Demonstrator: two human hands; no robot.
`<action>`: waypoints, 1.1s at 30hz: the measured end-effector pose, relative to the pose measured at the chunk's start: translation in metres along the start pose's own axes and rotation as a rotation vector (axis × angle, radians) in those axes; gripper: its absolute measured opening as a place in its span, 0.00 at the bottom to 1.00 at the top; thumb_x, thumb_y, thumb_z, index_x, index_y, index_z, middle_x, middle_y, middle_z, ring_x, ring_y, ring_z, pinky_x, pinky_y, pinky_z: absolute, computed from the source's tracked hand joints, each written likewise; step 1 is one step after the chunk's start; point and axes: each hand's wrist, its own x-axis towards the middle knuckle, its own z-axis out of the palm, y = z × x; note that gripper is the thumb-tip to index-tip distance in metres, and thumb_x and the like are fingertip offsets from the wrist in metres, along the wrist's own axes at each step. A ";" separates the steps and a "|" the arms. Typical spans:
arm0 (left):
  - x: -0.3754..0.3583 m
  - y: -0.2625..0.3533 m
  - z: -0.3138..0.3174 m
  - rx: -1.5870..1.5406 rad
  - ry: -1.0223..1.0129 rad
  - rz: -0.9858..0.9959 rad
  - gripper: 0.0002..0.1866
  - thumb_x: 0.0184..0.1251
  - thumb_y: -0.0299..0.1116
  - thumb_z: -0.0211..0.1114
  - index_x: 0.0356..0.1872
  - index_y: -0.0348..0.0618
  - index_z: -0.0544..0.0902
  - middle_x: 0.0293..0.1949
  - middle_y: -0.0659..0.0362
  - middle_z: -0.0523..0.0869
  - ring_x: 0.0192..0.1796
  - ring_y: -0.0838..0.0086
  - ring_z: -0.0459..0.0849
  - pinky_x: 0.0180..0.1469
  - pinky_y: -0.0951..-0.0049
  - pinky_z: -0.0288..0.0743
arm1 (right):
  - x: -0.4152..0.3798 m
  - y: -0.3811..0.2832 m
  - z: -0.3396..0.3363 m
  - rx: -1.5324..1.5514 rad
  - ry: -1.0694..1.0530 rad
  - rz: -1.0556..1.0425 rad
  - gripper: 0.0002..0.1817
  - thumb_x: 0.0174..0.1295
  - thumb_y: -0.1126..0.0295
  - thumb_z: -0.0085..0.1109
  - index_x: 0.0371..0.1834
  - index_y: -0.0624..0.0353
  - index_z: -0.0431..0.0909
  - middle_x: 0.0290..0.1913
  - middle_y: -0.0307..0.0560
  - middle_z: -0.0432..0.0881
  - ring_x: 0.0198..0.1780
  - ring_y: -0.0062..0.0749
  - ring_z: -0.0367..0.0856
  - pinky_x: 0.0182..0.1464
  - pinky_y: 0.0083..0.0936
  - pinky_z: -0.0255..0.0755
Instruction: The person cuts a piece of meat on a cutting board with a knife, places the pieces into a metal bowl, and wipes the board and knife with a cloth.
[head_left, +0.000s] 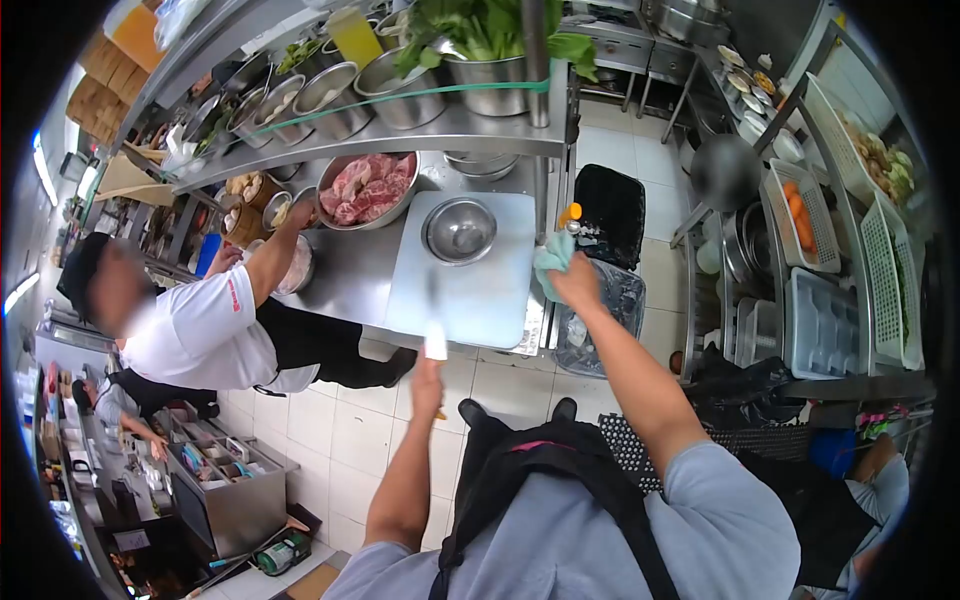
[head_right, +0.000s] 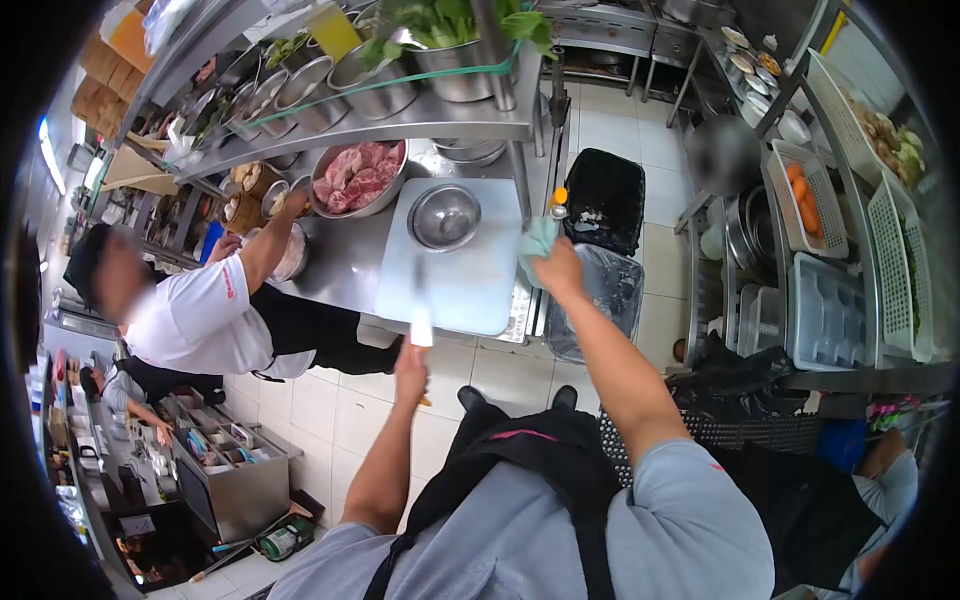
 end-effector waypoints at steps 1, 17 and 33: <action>-0.014 0.029 0.007 -0.026 -0.100 0.124 0.27 0.84 0.43 0.50 0.78 0.47 0.69 0.65 0.39 0.82 0.67 0.42 0.80 0.69 0.54 0.72 | -0.001 -0.013 0.012 -0.050 0.007 0.012 0.31 0.56 0.61 0.65 0.64 0.60 0.79 0.64 0.65 0.80 0.64 0.57 0.81 0.64 0.45 0.76; 0.053 0.016 0.055 -0.246 -0.589 0.393 0.29 0.85 0.41 0.50 0.74 0.25 0.68 0.70 0.35 0.76 0.71 0.48 0.76 0.75 0.58 0.65 | -0.051 -0.063 0.087 -0.197 -0.273 0.128 0.47 0.54 0.50 0.67 0.80 0.50 0.63 0.79 0.60 0.61 0.75 0.62 0.65 0.68 0.62 0.69; 0.063 -0.038 0.012 -0.176 -0.258 0.423 0.28 0.86 0.40 0.49 0.72 0.25 0.70 0.69 0.34 0.76 0.71 0.46 0.76 0.74 0.57 0.67 | -0.062 -0.059 0.129 -0.292 -0.121 0.238 0.41 0.66 0.56 0.53 0.86 0.37 0.54 0.84 0.61 0.54 0.77 0.65 0.65 0.69 0.74 0.62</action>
